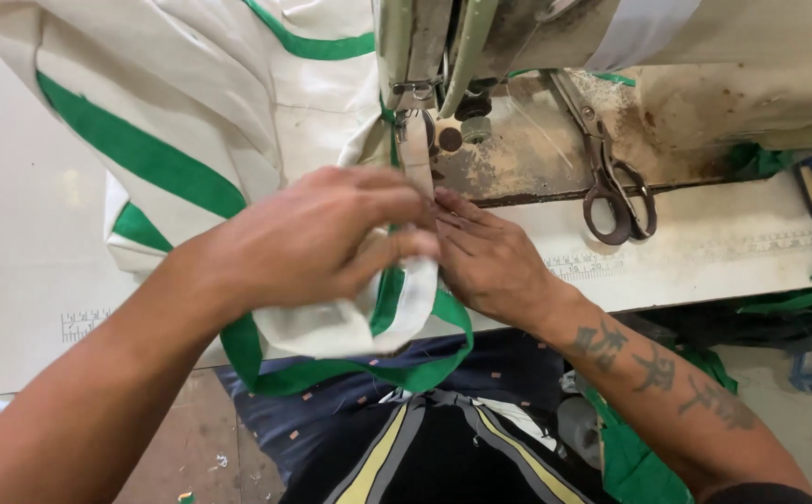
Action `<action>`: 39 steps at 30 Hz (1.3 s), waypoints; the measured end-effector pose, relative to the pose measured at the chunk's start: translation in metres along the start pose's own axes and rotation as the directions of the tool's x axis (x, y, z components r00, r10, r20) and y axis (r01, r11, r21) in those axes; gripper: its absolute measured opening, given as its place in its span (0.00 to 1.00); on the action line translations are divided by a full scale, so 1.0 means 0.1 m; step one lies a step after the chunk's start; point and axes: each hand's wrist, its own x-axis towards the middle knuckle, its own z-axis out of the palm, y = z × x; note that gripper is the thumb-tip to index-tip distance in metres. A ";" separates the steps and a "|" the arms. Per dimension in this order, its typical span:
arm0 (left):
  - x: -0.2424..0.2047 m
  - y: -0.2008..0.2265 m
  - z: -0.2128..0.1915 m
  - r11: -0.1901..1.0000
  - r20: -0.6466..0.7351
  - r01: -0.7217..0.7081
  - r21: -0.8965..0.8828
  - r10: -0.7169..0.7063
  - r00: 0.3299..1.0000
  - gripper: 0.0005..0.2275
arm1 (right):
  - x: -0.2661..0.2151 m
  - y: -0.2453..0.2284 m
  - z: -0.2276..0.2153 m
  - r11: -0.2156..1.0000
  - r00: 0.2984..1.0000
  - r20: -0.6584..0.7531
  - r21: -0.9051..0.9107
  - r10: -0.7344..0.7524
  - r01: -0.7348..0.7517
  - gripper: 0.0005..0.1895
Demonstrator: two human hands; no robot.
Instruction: Attaching a zipper to a tote bag using an industrial sewing machine
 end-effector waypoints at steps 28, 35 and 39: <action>0.08 -0.57 0.42 0.579 -0.278 0.108 0.808 0.214 0.936 0.28 | 0.17 -0.07 -0.11 0.996 0.996 -0.016 -0.016 -0.088 0.088 0.19; 0.16 -0.61 0.35 0.625 -0.289 0.151 0.766 0.124 0.949 0.28 | 0.21 0.05 -0.09 0.995 0.995 0.004 -0.039 -0.095 0.095 0.18; 0.19 -0.68 0.31 0.632 -0.323 0.126 0.765 0.206 0.924 0.26 | 0.26 0.11 -0.09 0.995 0.995 0.000 -0.027 -0.097 0.097 0.19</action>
